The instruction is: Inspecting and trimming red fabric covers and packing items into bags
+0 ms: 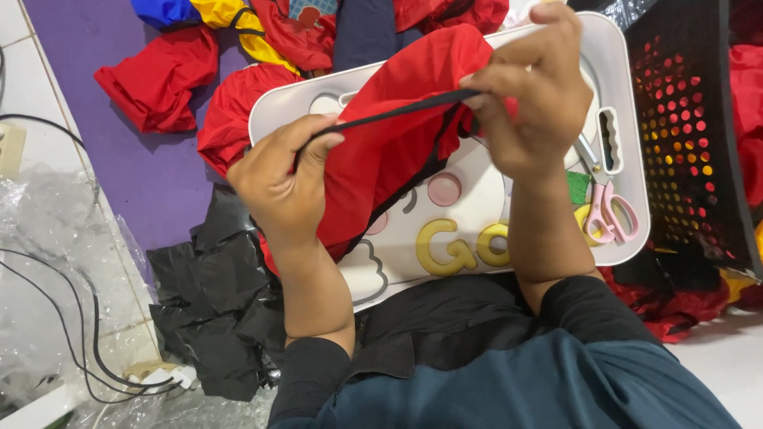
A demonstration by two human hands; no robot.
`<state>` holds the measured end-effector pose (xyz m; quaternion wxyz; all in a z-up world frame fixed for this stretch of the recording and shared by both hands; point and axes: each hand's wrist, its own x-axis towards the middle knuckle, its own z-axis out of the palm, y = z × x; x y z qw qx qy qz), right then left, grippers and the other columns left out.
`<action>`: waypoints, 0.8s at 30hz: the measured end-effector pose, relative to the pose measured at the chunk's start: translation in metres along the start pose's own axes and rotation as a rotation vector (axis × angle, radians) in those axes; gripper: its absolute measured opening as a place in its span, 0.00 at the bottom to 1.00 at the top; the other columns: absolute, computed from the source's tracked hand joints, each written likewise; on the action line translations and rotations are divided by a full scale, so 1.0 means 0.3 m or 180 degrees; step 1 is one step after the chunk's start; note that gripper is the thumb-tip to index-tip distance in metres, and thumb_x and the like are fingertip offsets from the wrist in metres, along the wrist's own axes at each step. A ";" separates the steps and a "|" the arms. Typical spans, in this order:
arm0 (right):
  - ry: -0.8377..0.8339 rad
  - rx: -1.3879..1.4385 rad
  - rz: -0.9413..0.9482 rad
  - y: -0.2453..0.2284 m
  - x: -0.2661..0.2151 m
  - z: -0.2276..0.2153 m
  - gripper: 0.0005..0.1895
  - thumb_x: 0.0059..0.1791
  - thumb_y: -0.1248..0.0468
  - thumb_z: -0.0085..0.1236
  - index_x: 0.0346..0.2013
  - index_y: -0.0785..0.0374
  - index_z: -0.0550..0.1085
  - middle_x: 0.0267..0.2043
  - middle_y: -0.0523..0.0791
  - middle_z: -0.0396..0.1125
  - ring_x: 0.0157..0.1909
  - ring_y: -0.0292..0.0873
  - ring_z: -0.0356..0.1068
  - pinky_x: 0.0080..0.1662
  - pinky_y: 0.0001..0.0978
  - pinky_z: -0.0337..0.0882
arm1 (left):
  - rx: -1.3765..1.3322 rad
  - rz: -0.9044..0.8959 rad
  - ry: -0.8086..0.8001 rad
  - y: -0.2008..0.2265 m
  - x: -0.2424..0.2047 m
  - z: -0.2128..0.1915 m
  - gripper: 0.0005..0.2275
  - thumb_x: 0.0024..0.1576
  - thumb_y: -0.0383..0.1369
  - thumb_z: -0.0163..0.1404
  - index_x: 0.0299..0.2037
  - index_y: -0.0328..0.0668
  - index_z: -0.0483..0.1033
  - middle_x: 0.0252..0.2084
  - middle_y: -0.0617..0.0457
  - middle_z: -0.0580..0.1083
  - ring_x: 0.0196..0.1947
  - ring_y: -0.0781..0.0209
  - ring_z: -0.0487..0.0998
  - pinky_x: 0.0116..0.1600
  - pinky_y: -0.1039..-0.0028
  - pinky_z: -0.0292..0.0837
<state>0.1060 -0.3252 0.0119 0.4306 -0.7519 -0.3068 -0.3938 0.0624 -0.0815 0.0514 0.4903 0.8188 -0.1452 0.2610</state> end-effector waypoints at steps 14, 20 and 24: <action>0.0196 0.2329 0.2316 0.036 -0.025 -0.033 0.02 0.50 0.69 0.50 0.36 0.63 0.70 0.41 0.44 0.66 0.45 0.37 0.62 0.66 0.27 0.65 | -0.1451 -0.1330 -0.0386 -0.057 -0.031 -0.041 0.08 0.64 0.29 0.50 0.35 0.31 0.75 0.29 0.61 0.67 0.29 0.74 0.60 0.39 0.85 0.55; 0.0303 0.2311 0.2385 0.063 -0.030 -0.017 0.01 0.51 0.71 0.52 0.37 0.64 0.71 0.42 0.44 0.66 0.43 0.35 0.62 0.57 0.23 0.62 | -0.1470 -0.1301 -0.0620 -0.080 -0.029 -0.041 0.07 0.64 0.30 0.51 0.39 0.32 0.76 0.30 0.60 0.68 0.29 0.74 0.61 0.39 0.86 0.56; 0.0154 0.1987 0.2107 0.066 -0.027 0.022 0.00 0.51 0.72 0.52 0.36 0.66 0.71 0.42 0.44 0.63 0.42 0.37 0.58 0.49 0.24 0.58 | -0.0627 -0.0725 -0.1094 -0.021 0.013 -0.048 0.08 0.58 0.20 0.52 0.46 0.25 0.76 0.41 0.47 0.77 0.35 0.63 0.72 0.46 0.77 0.67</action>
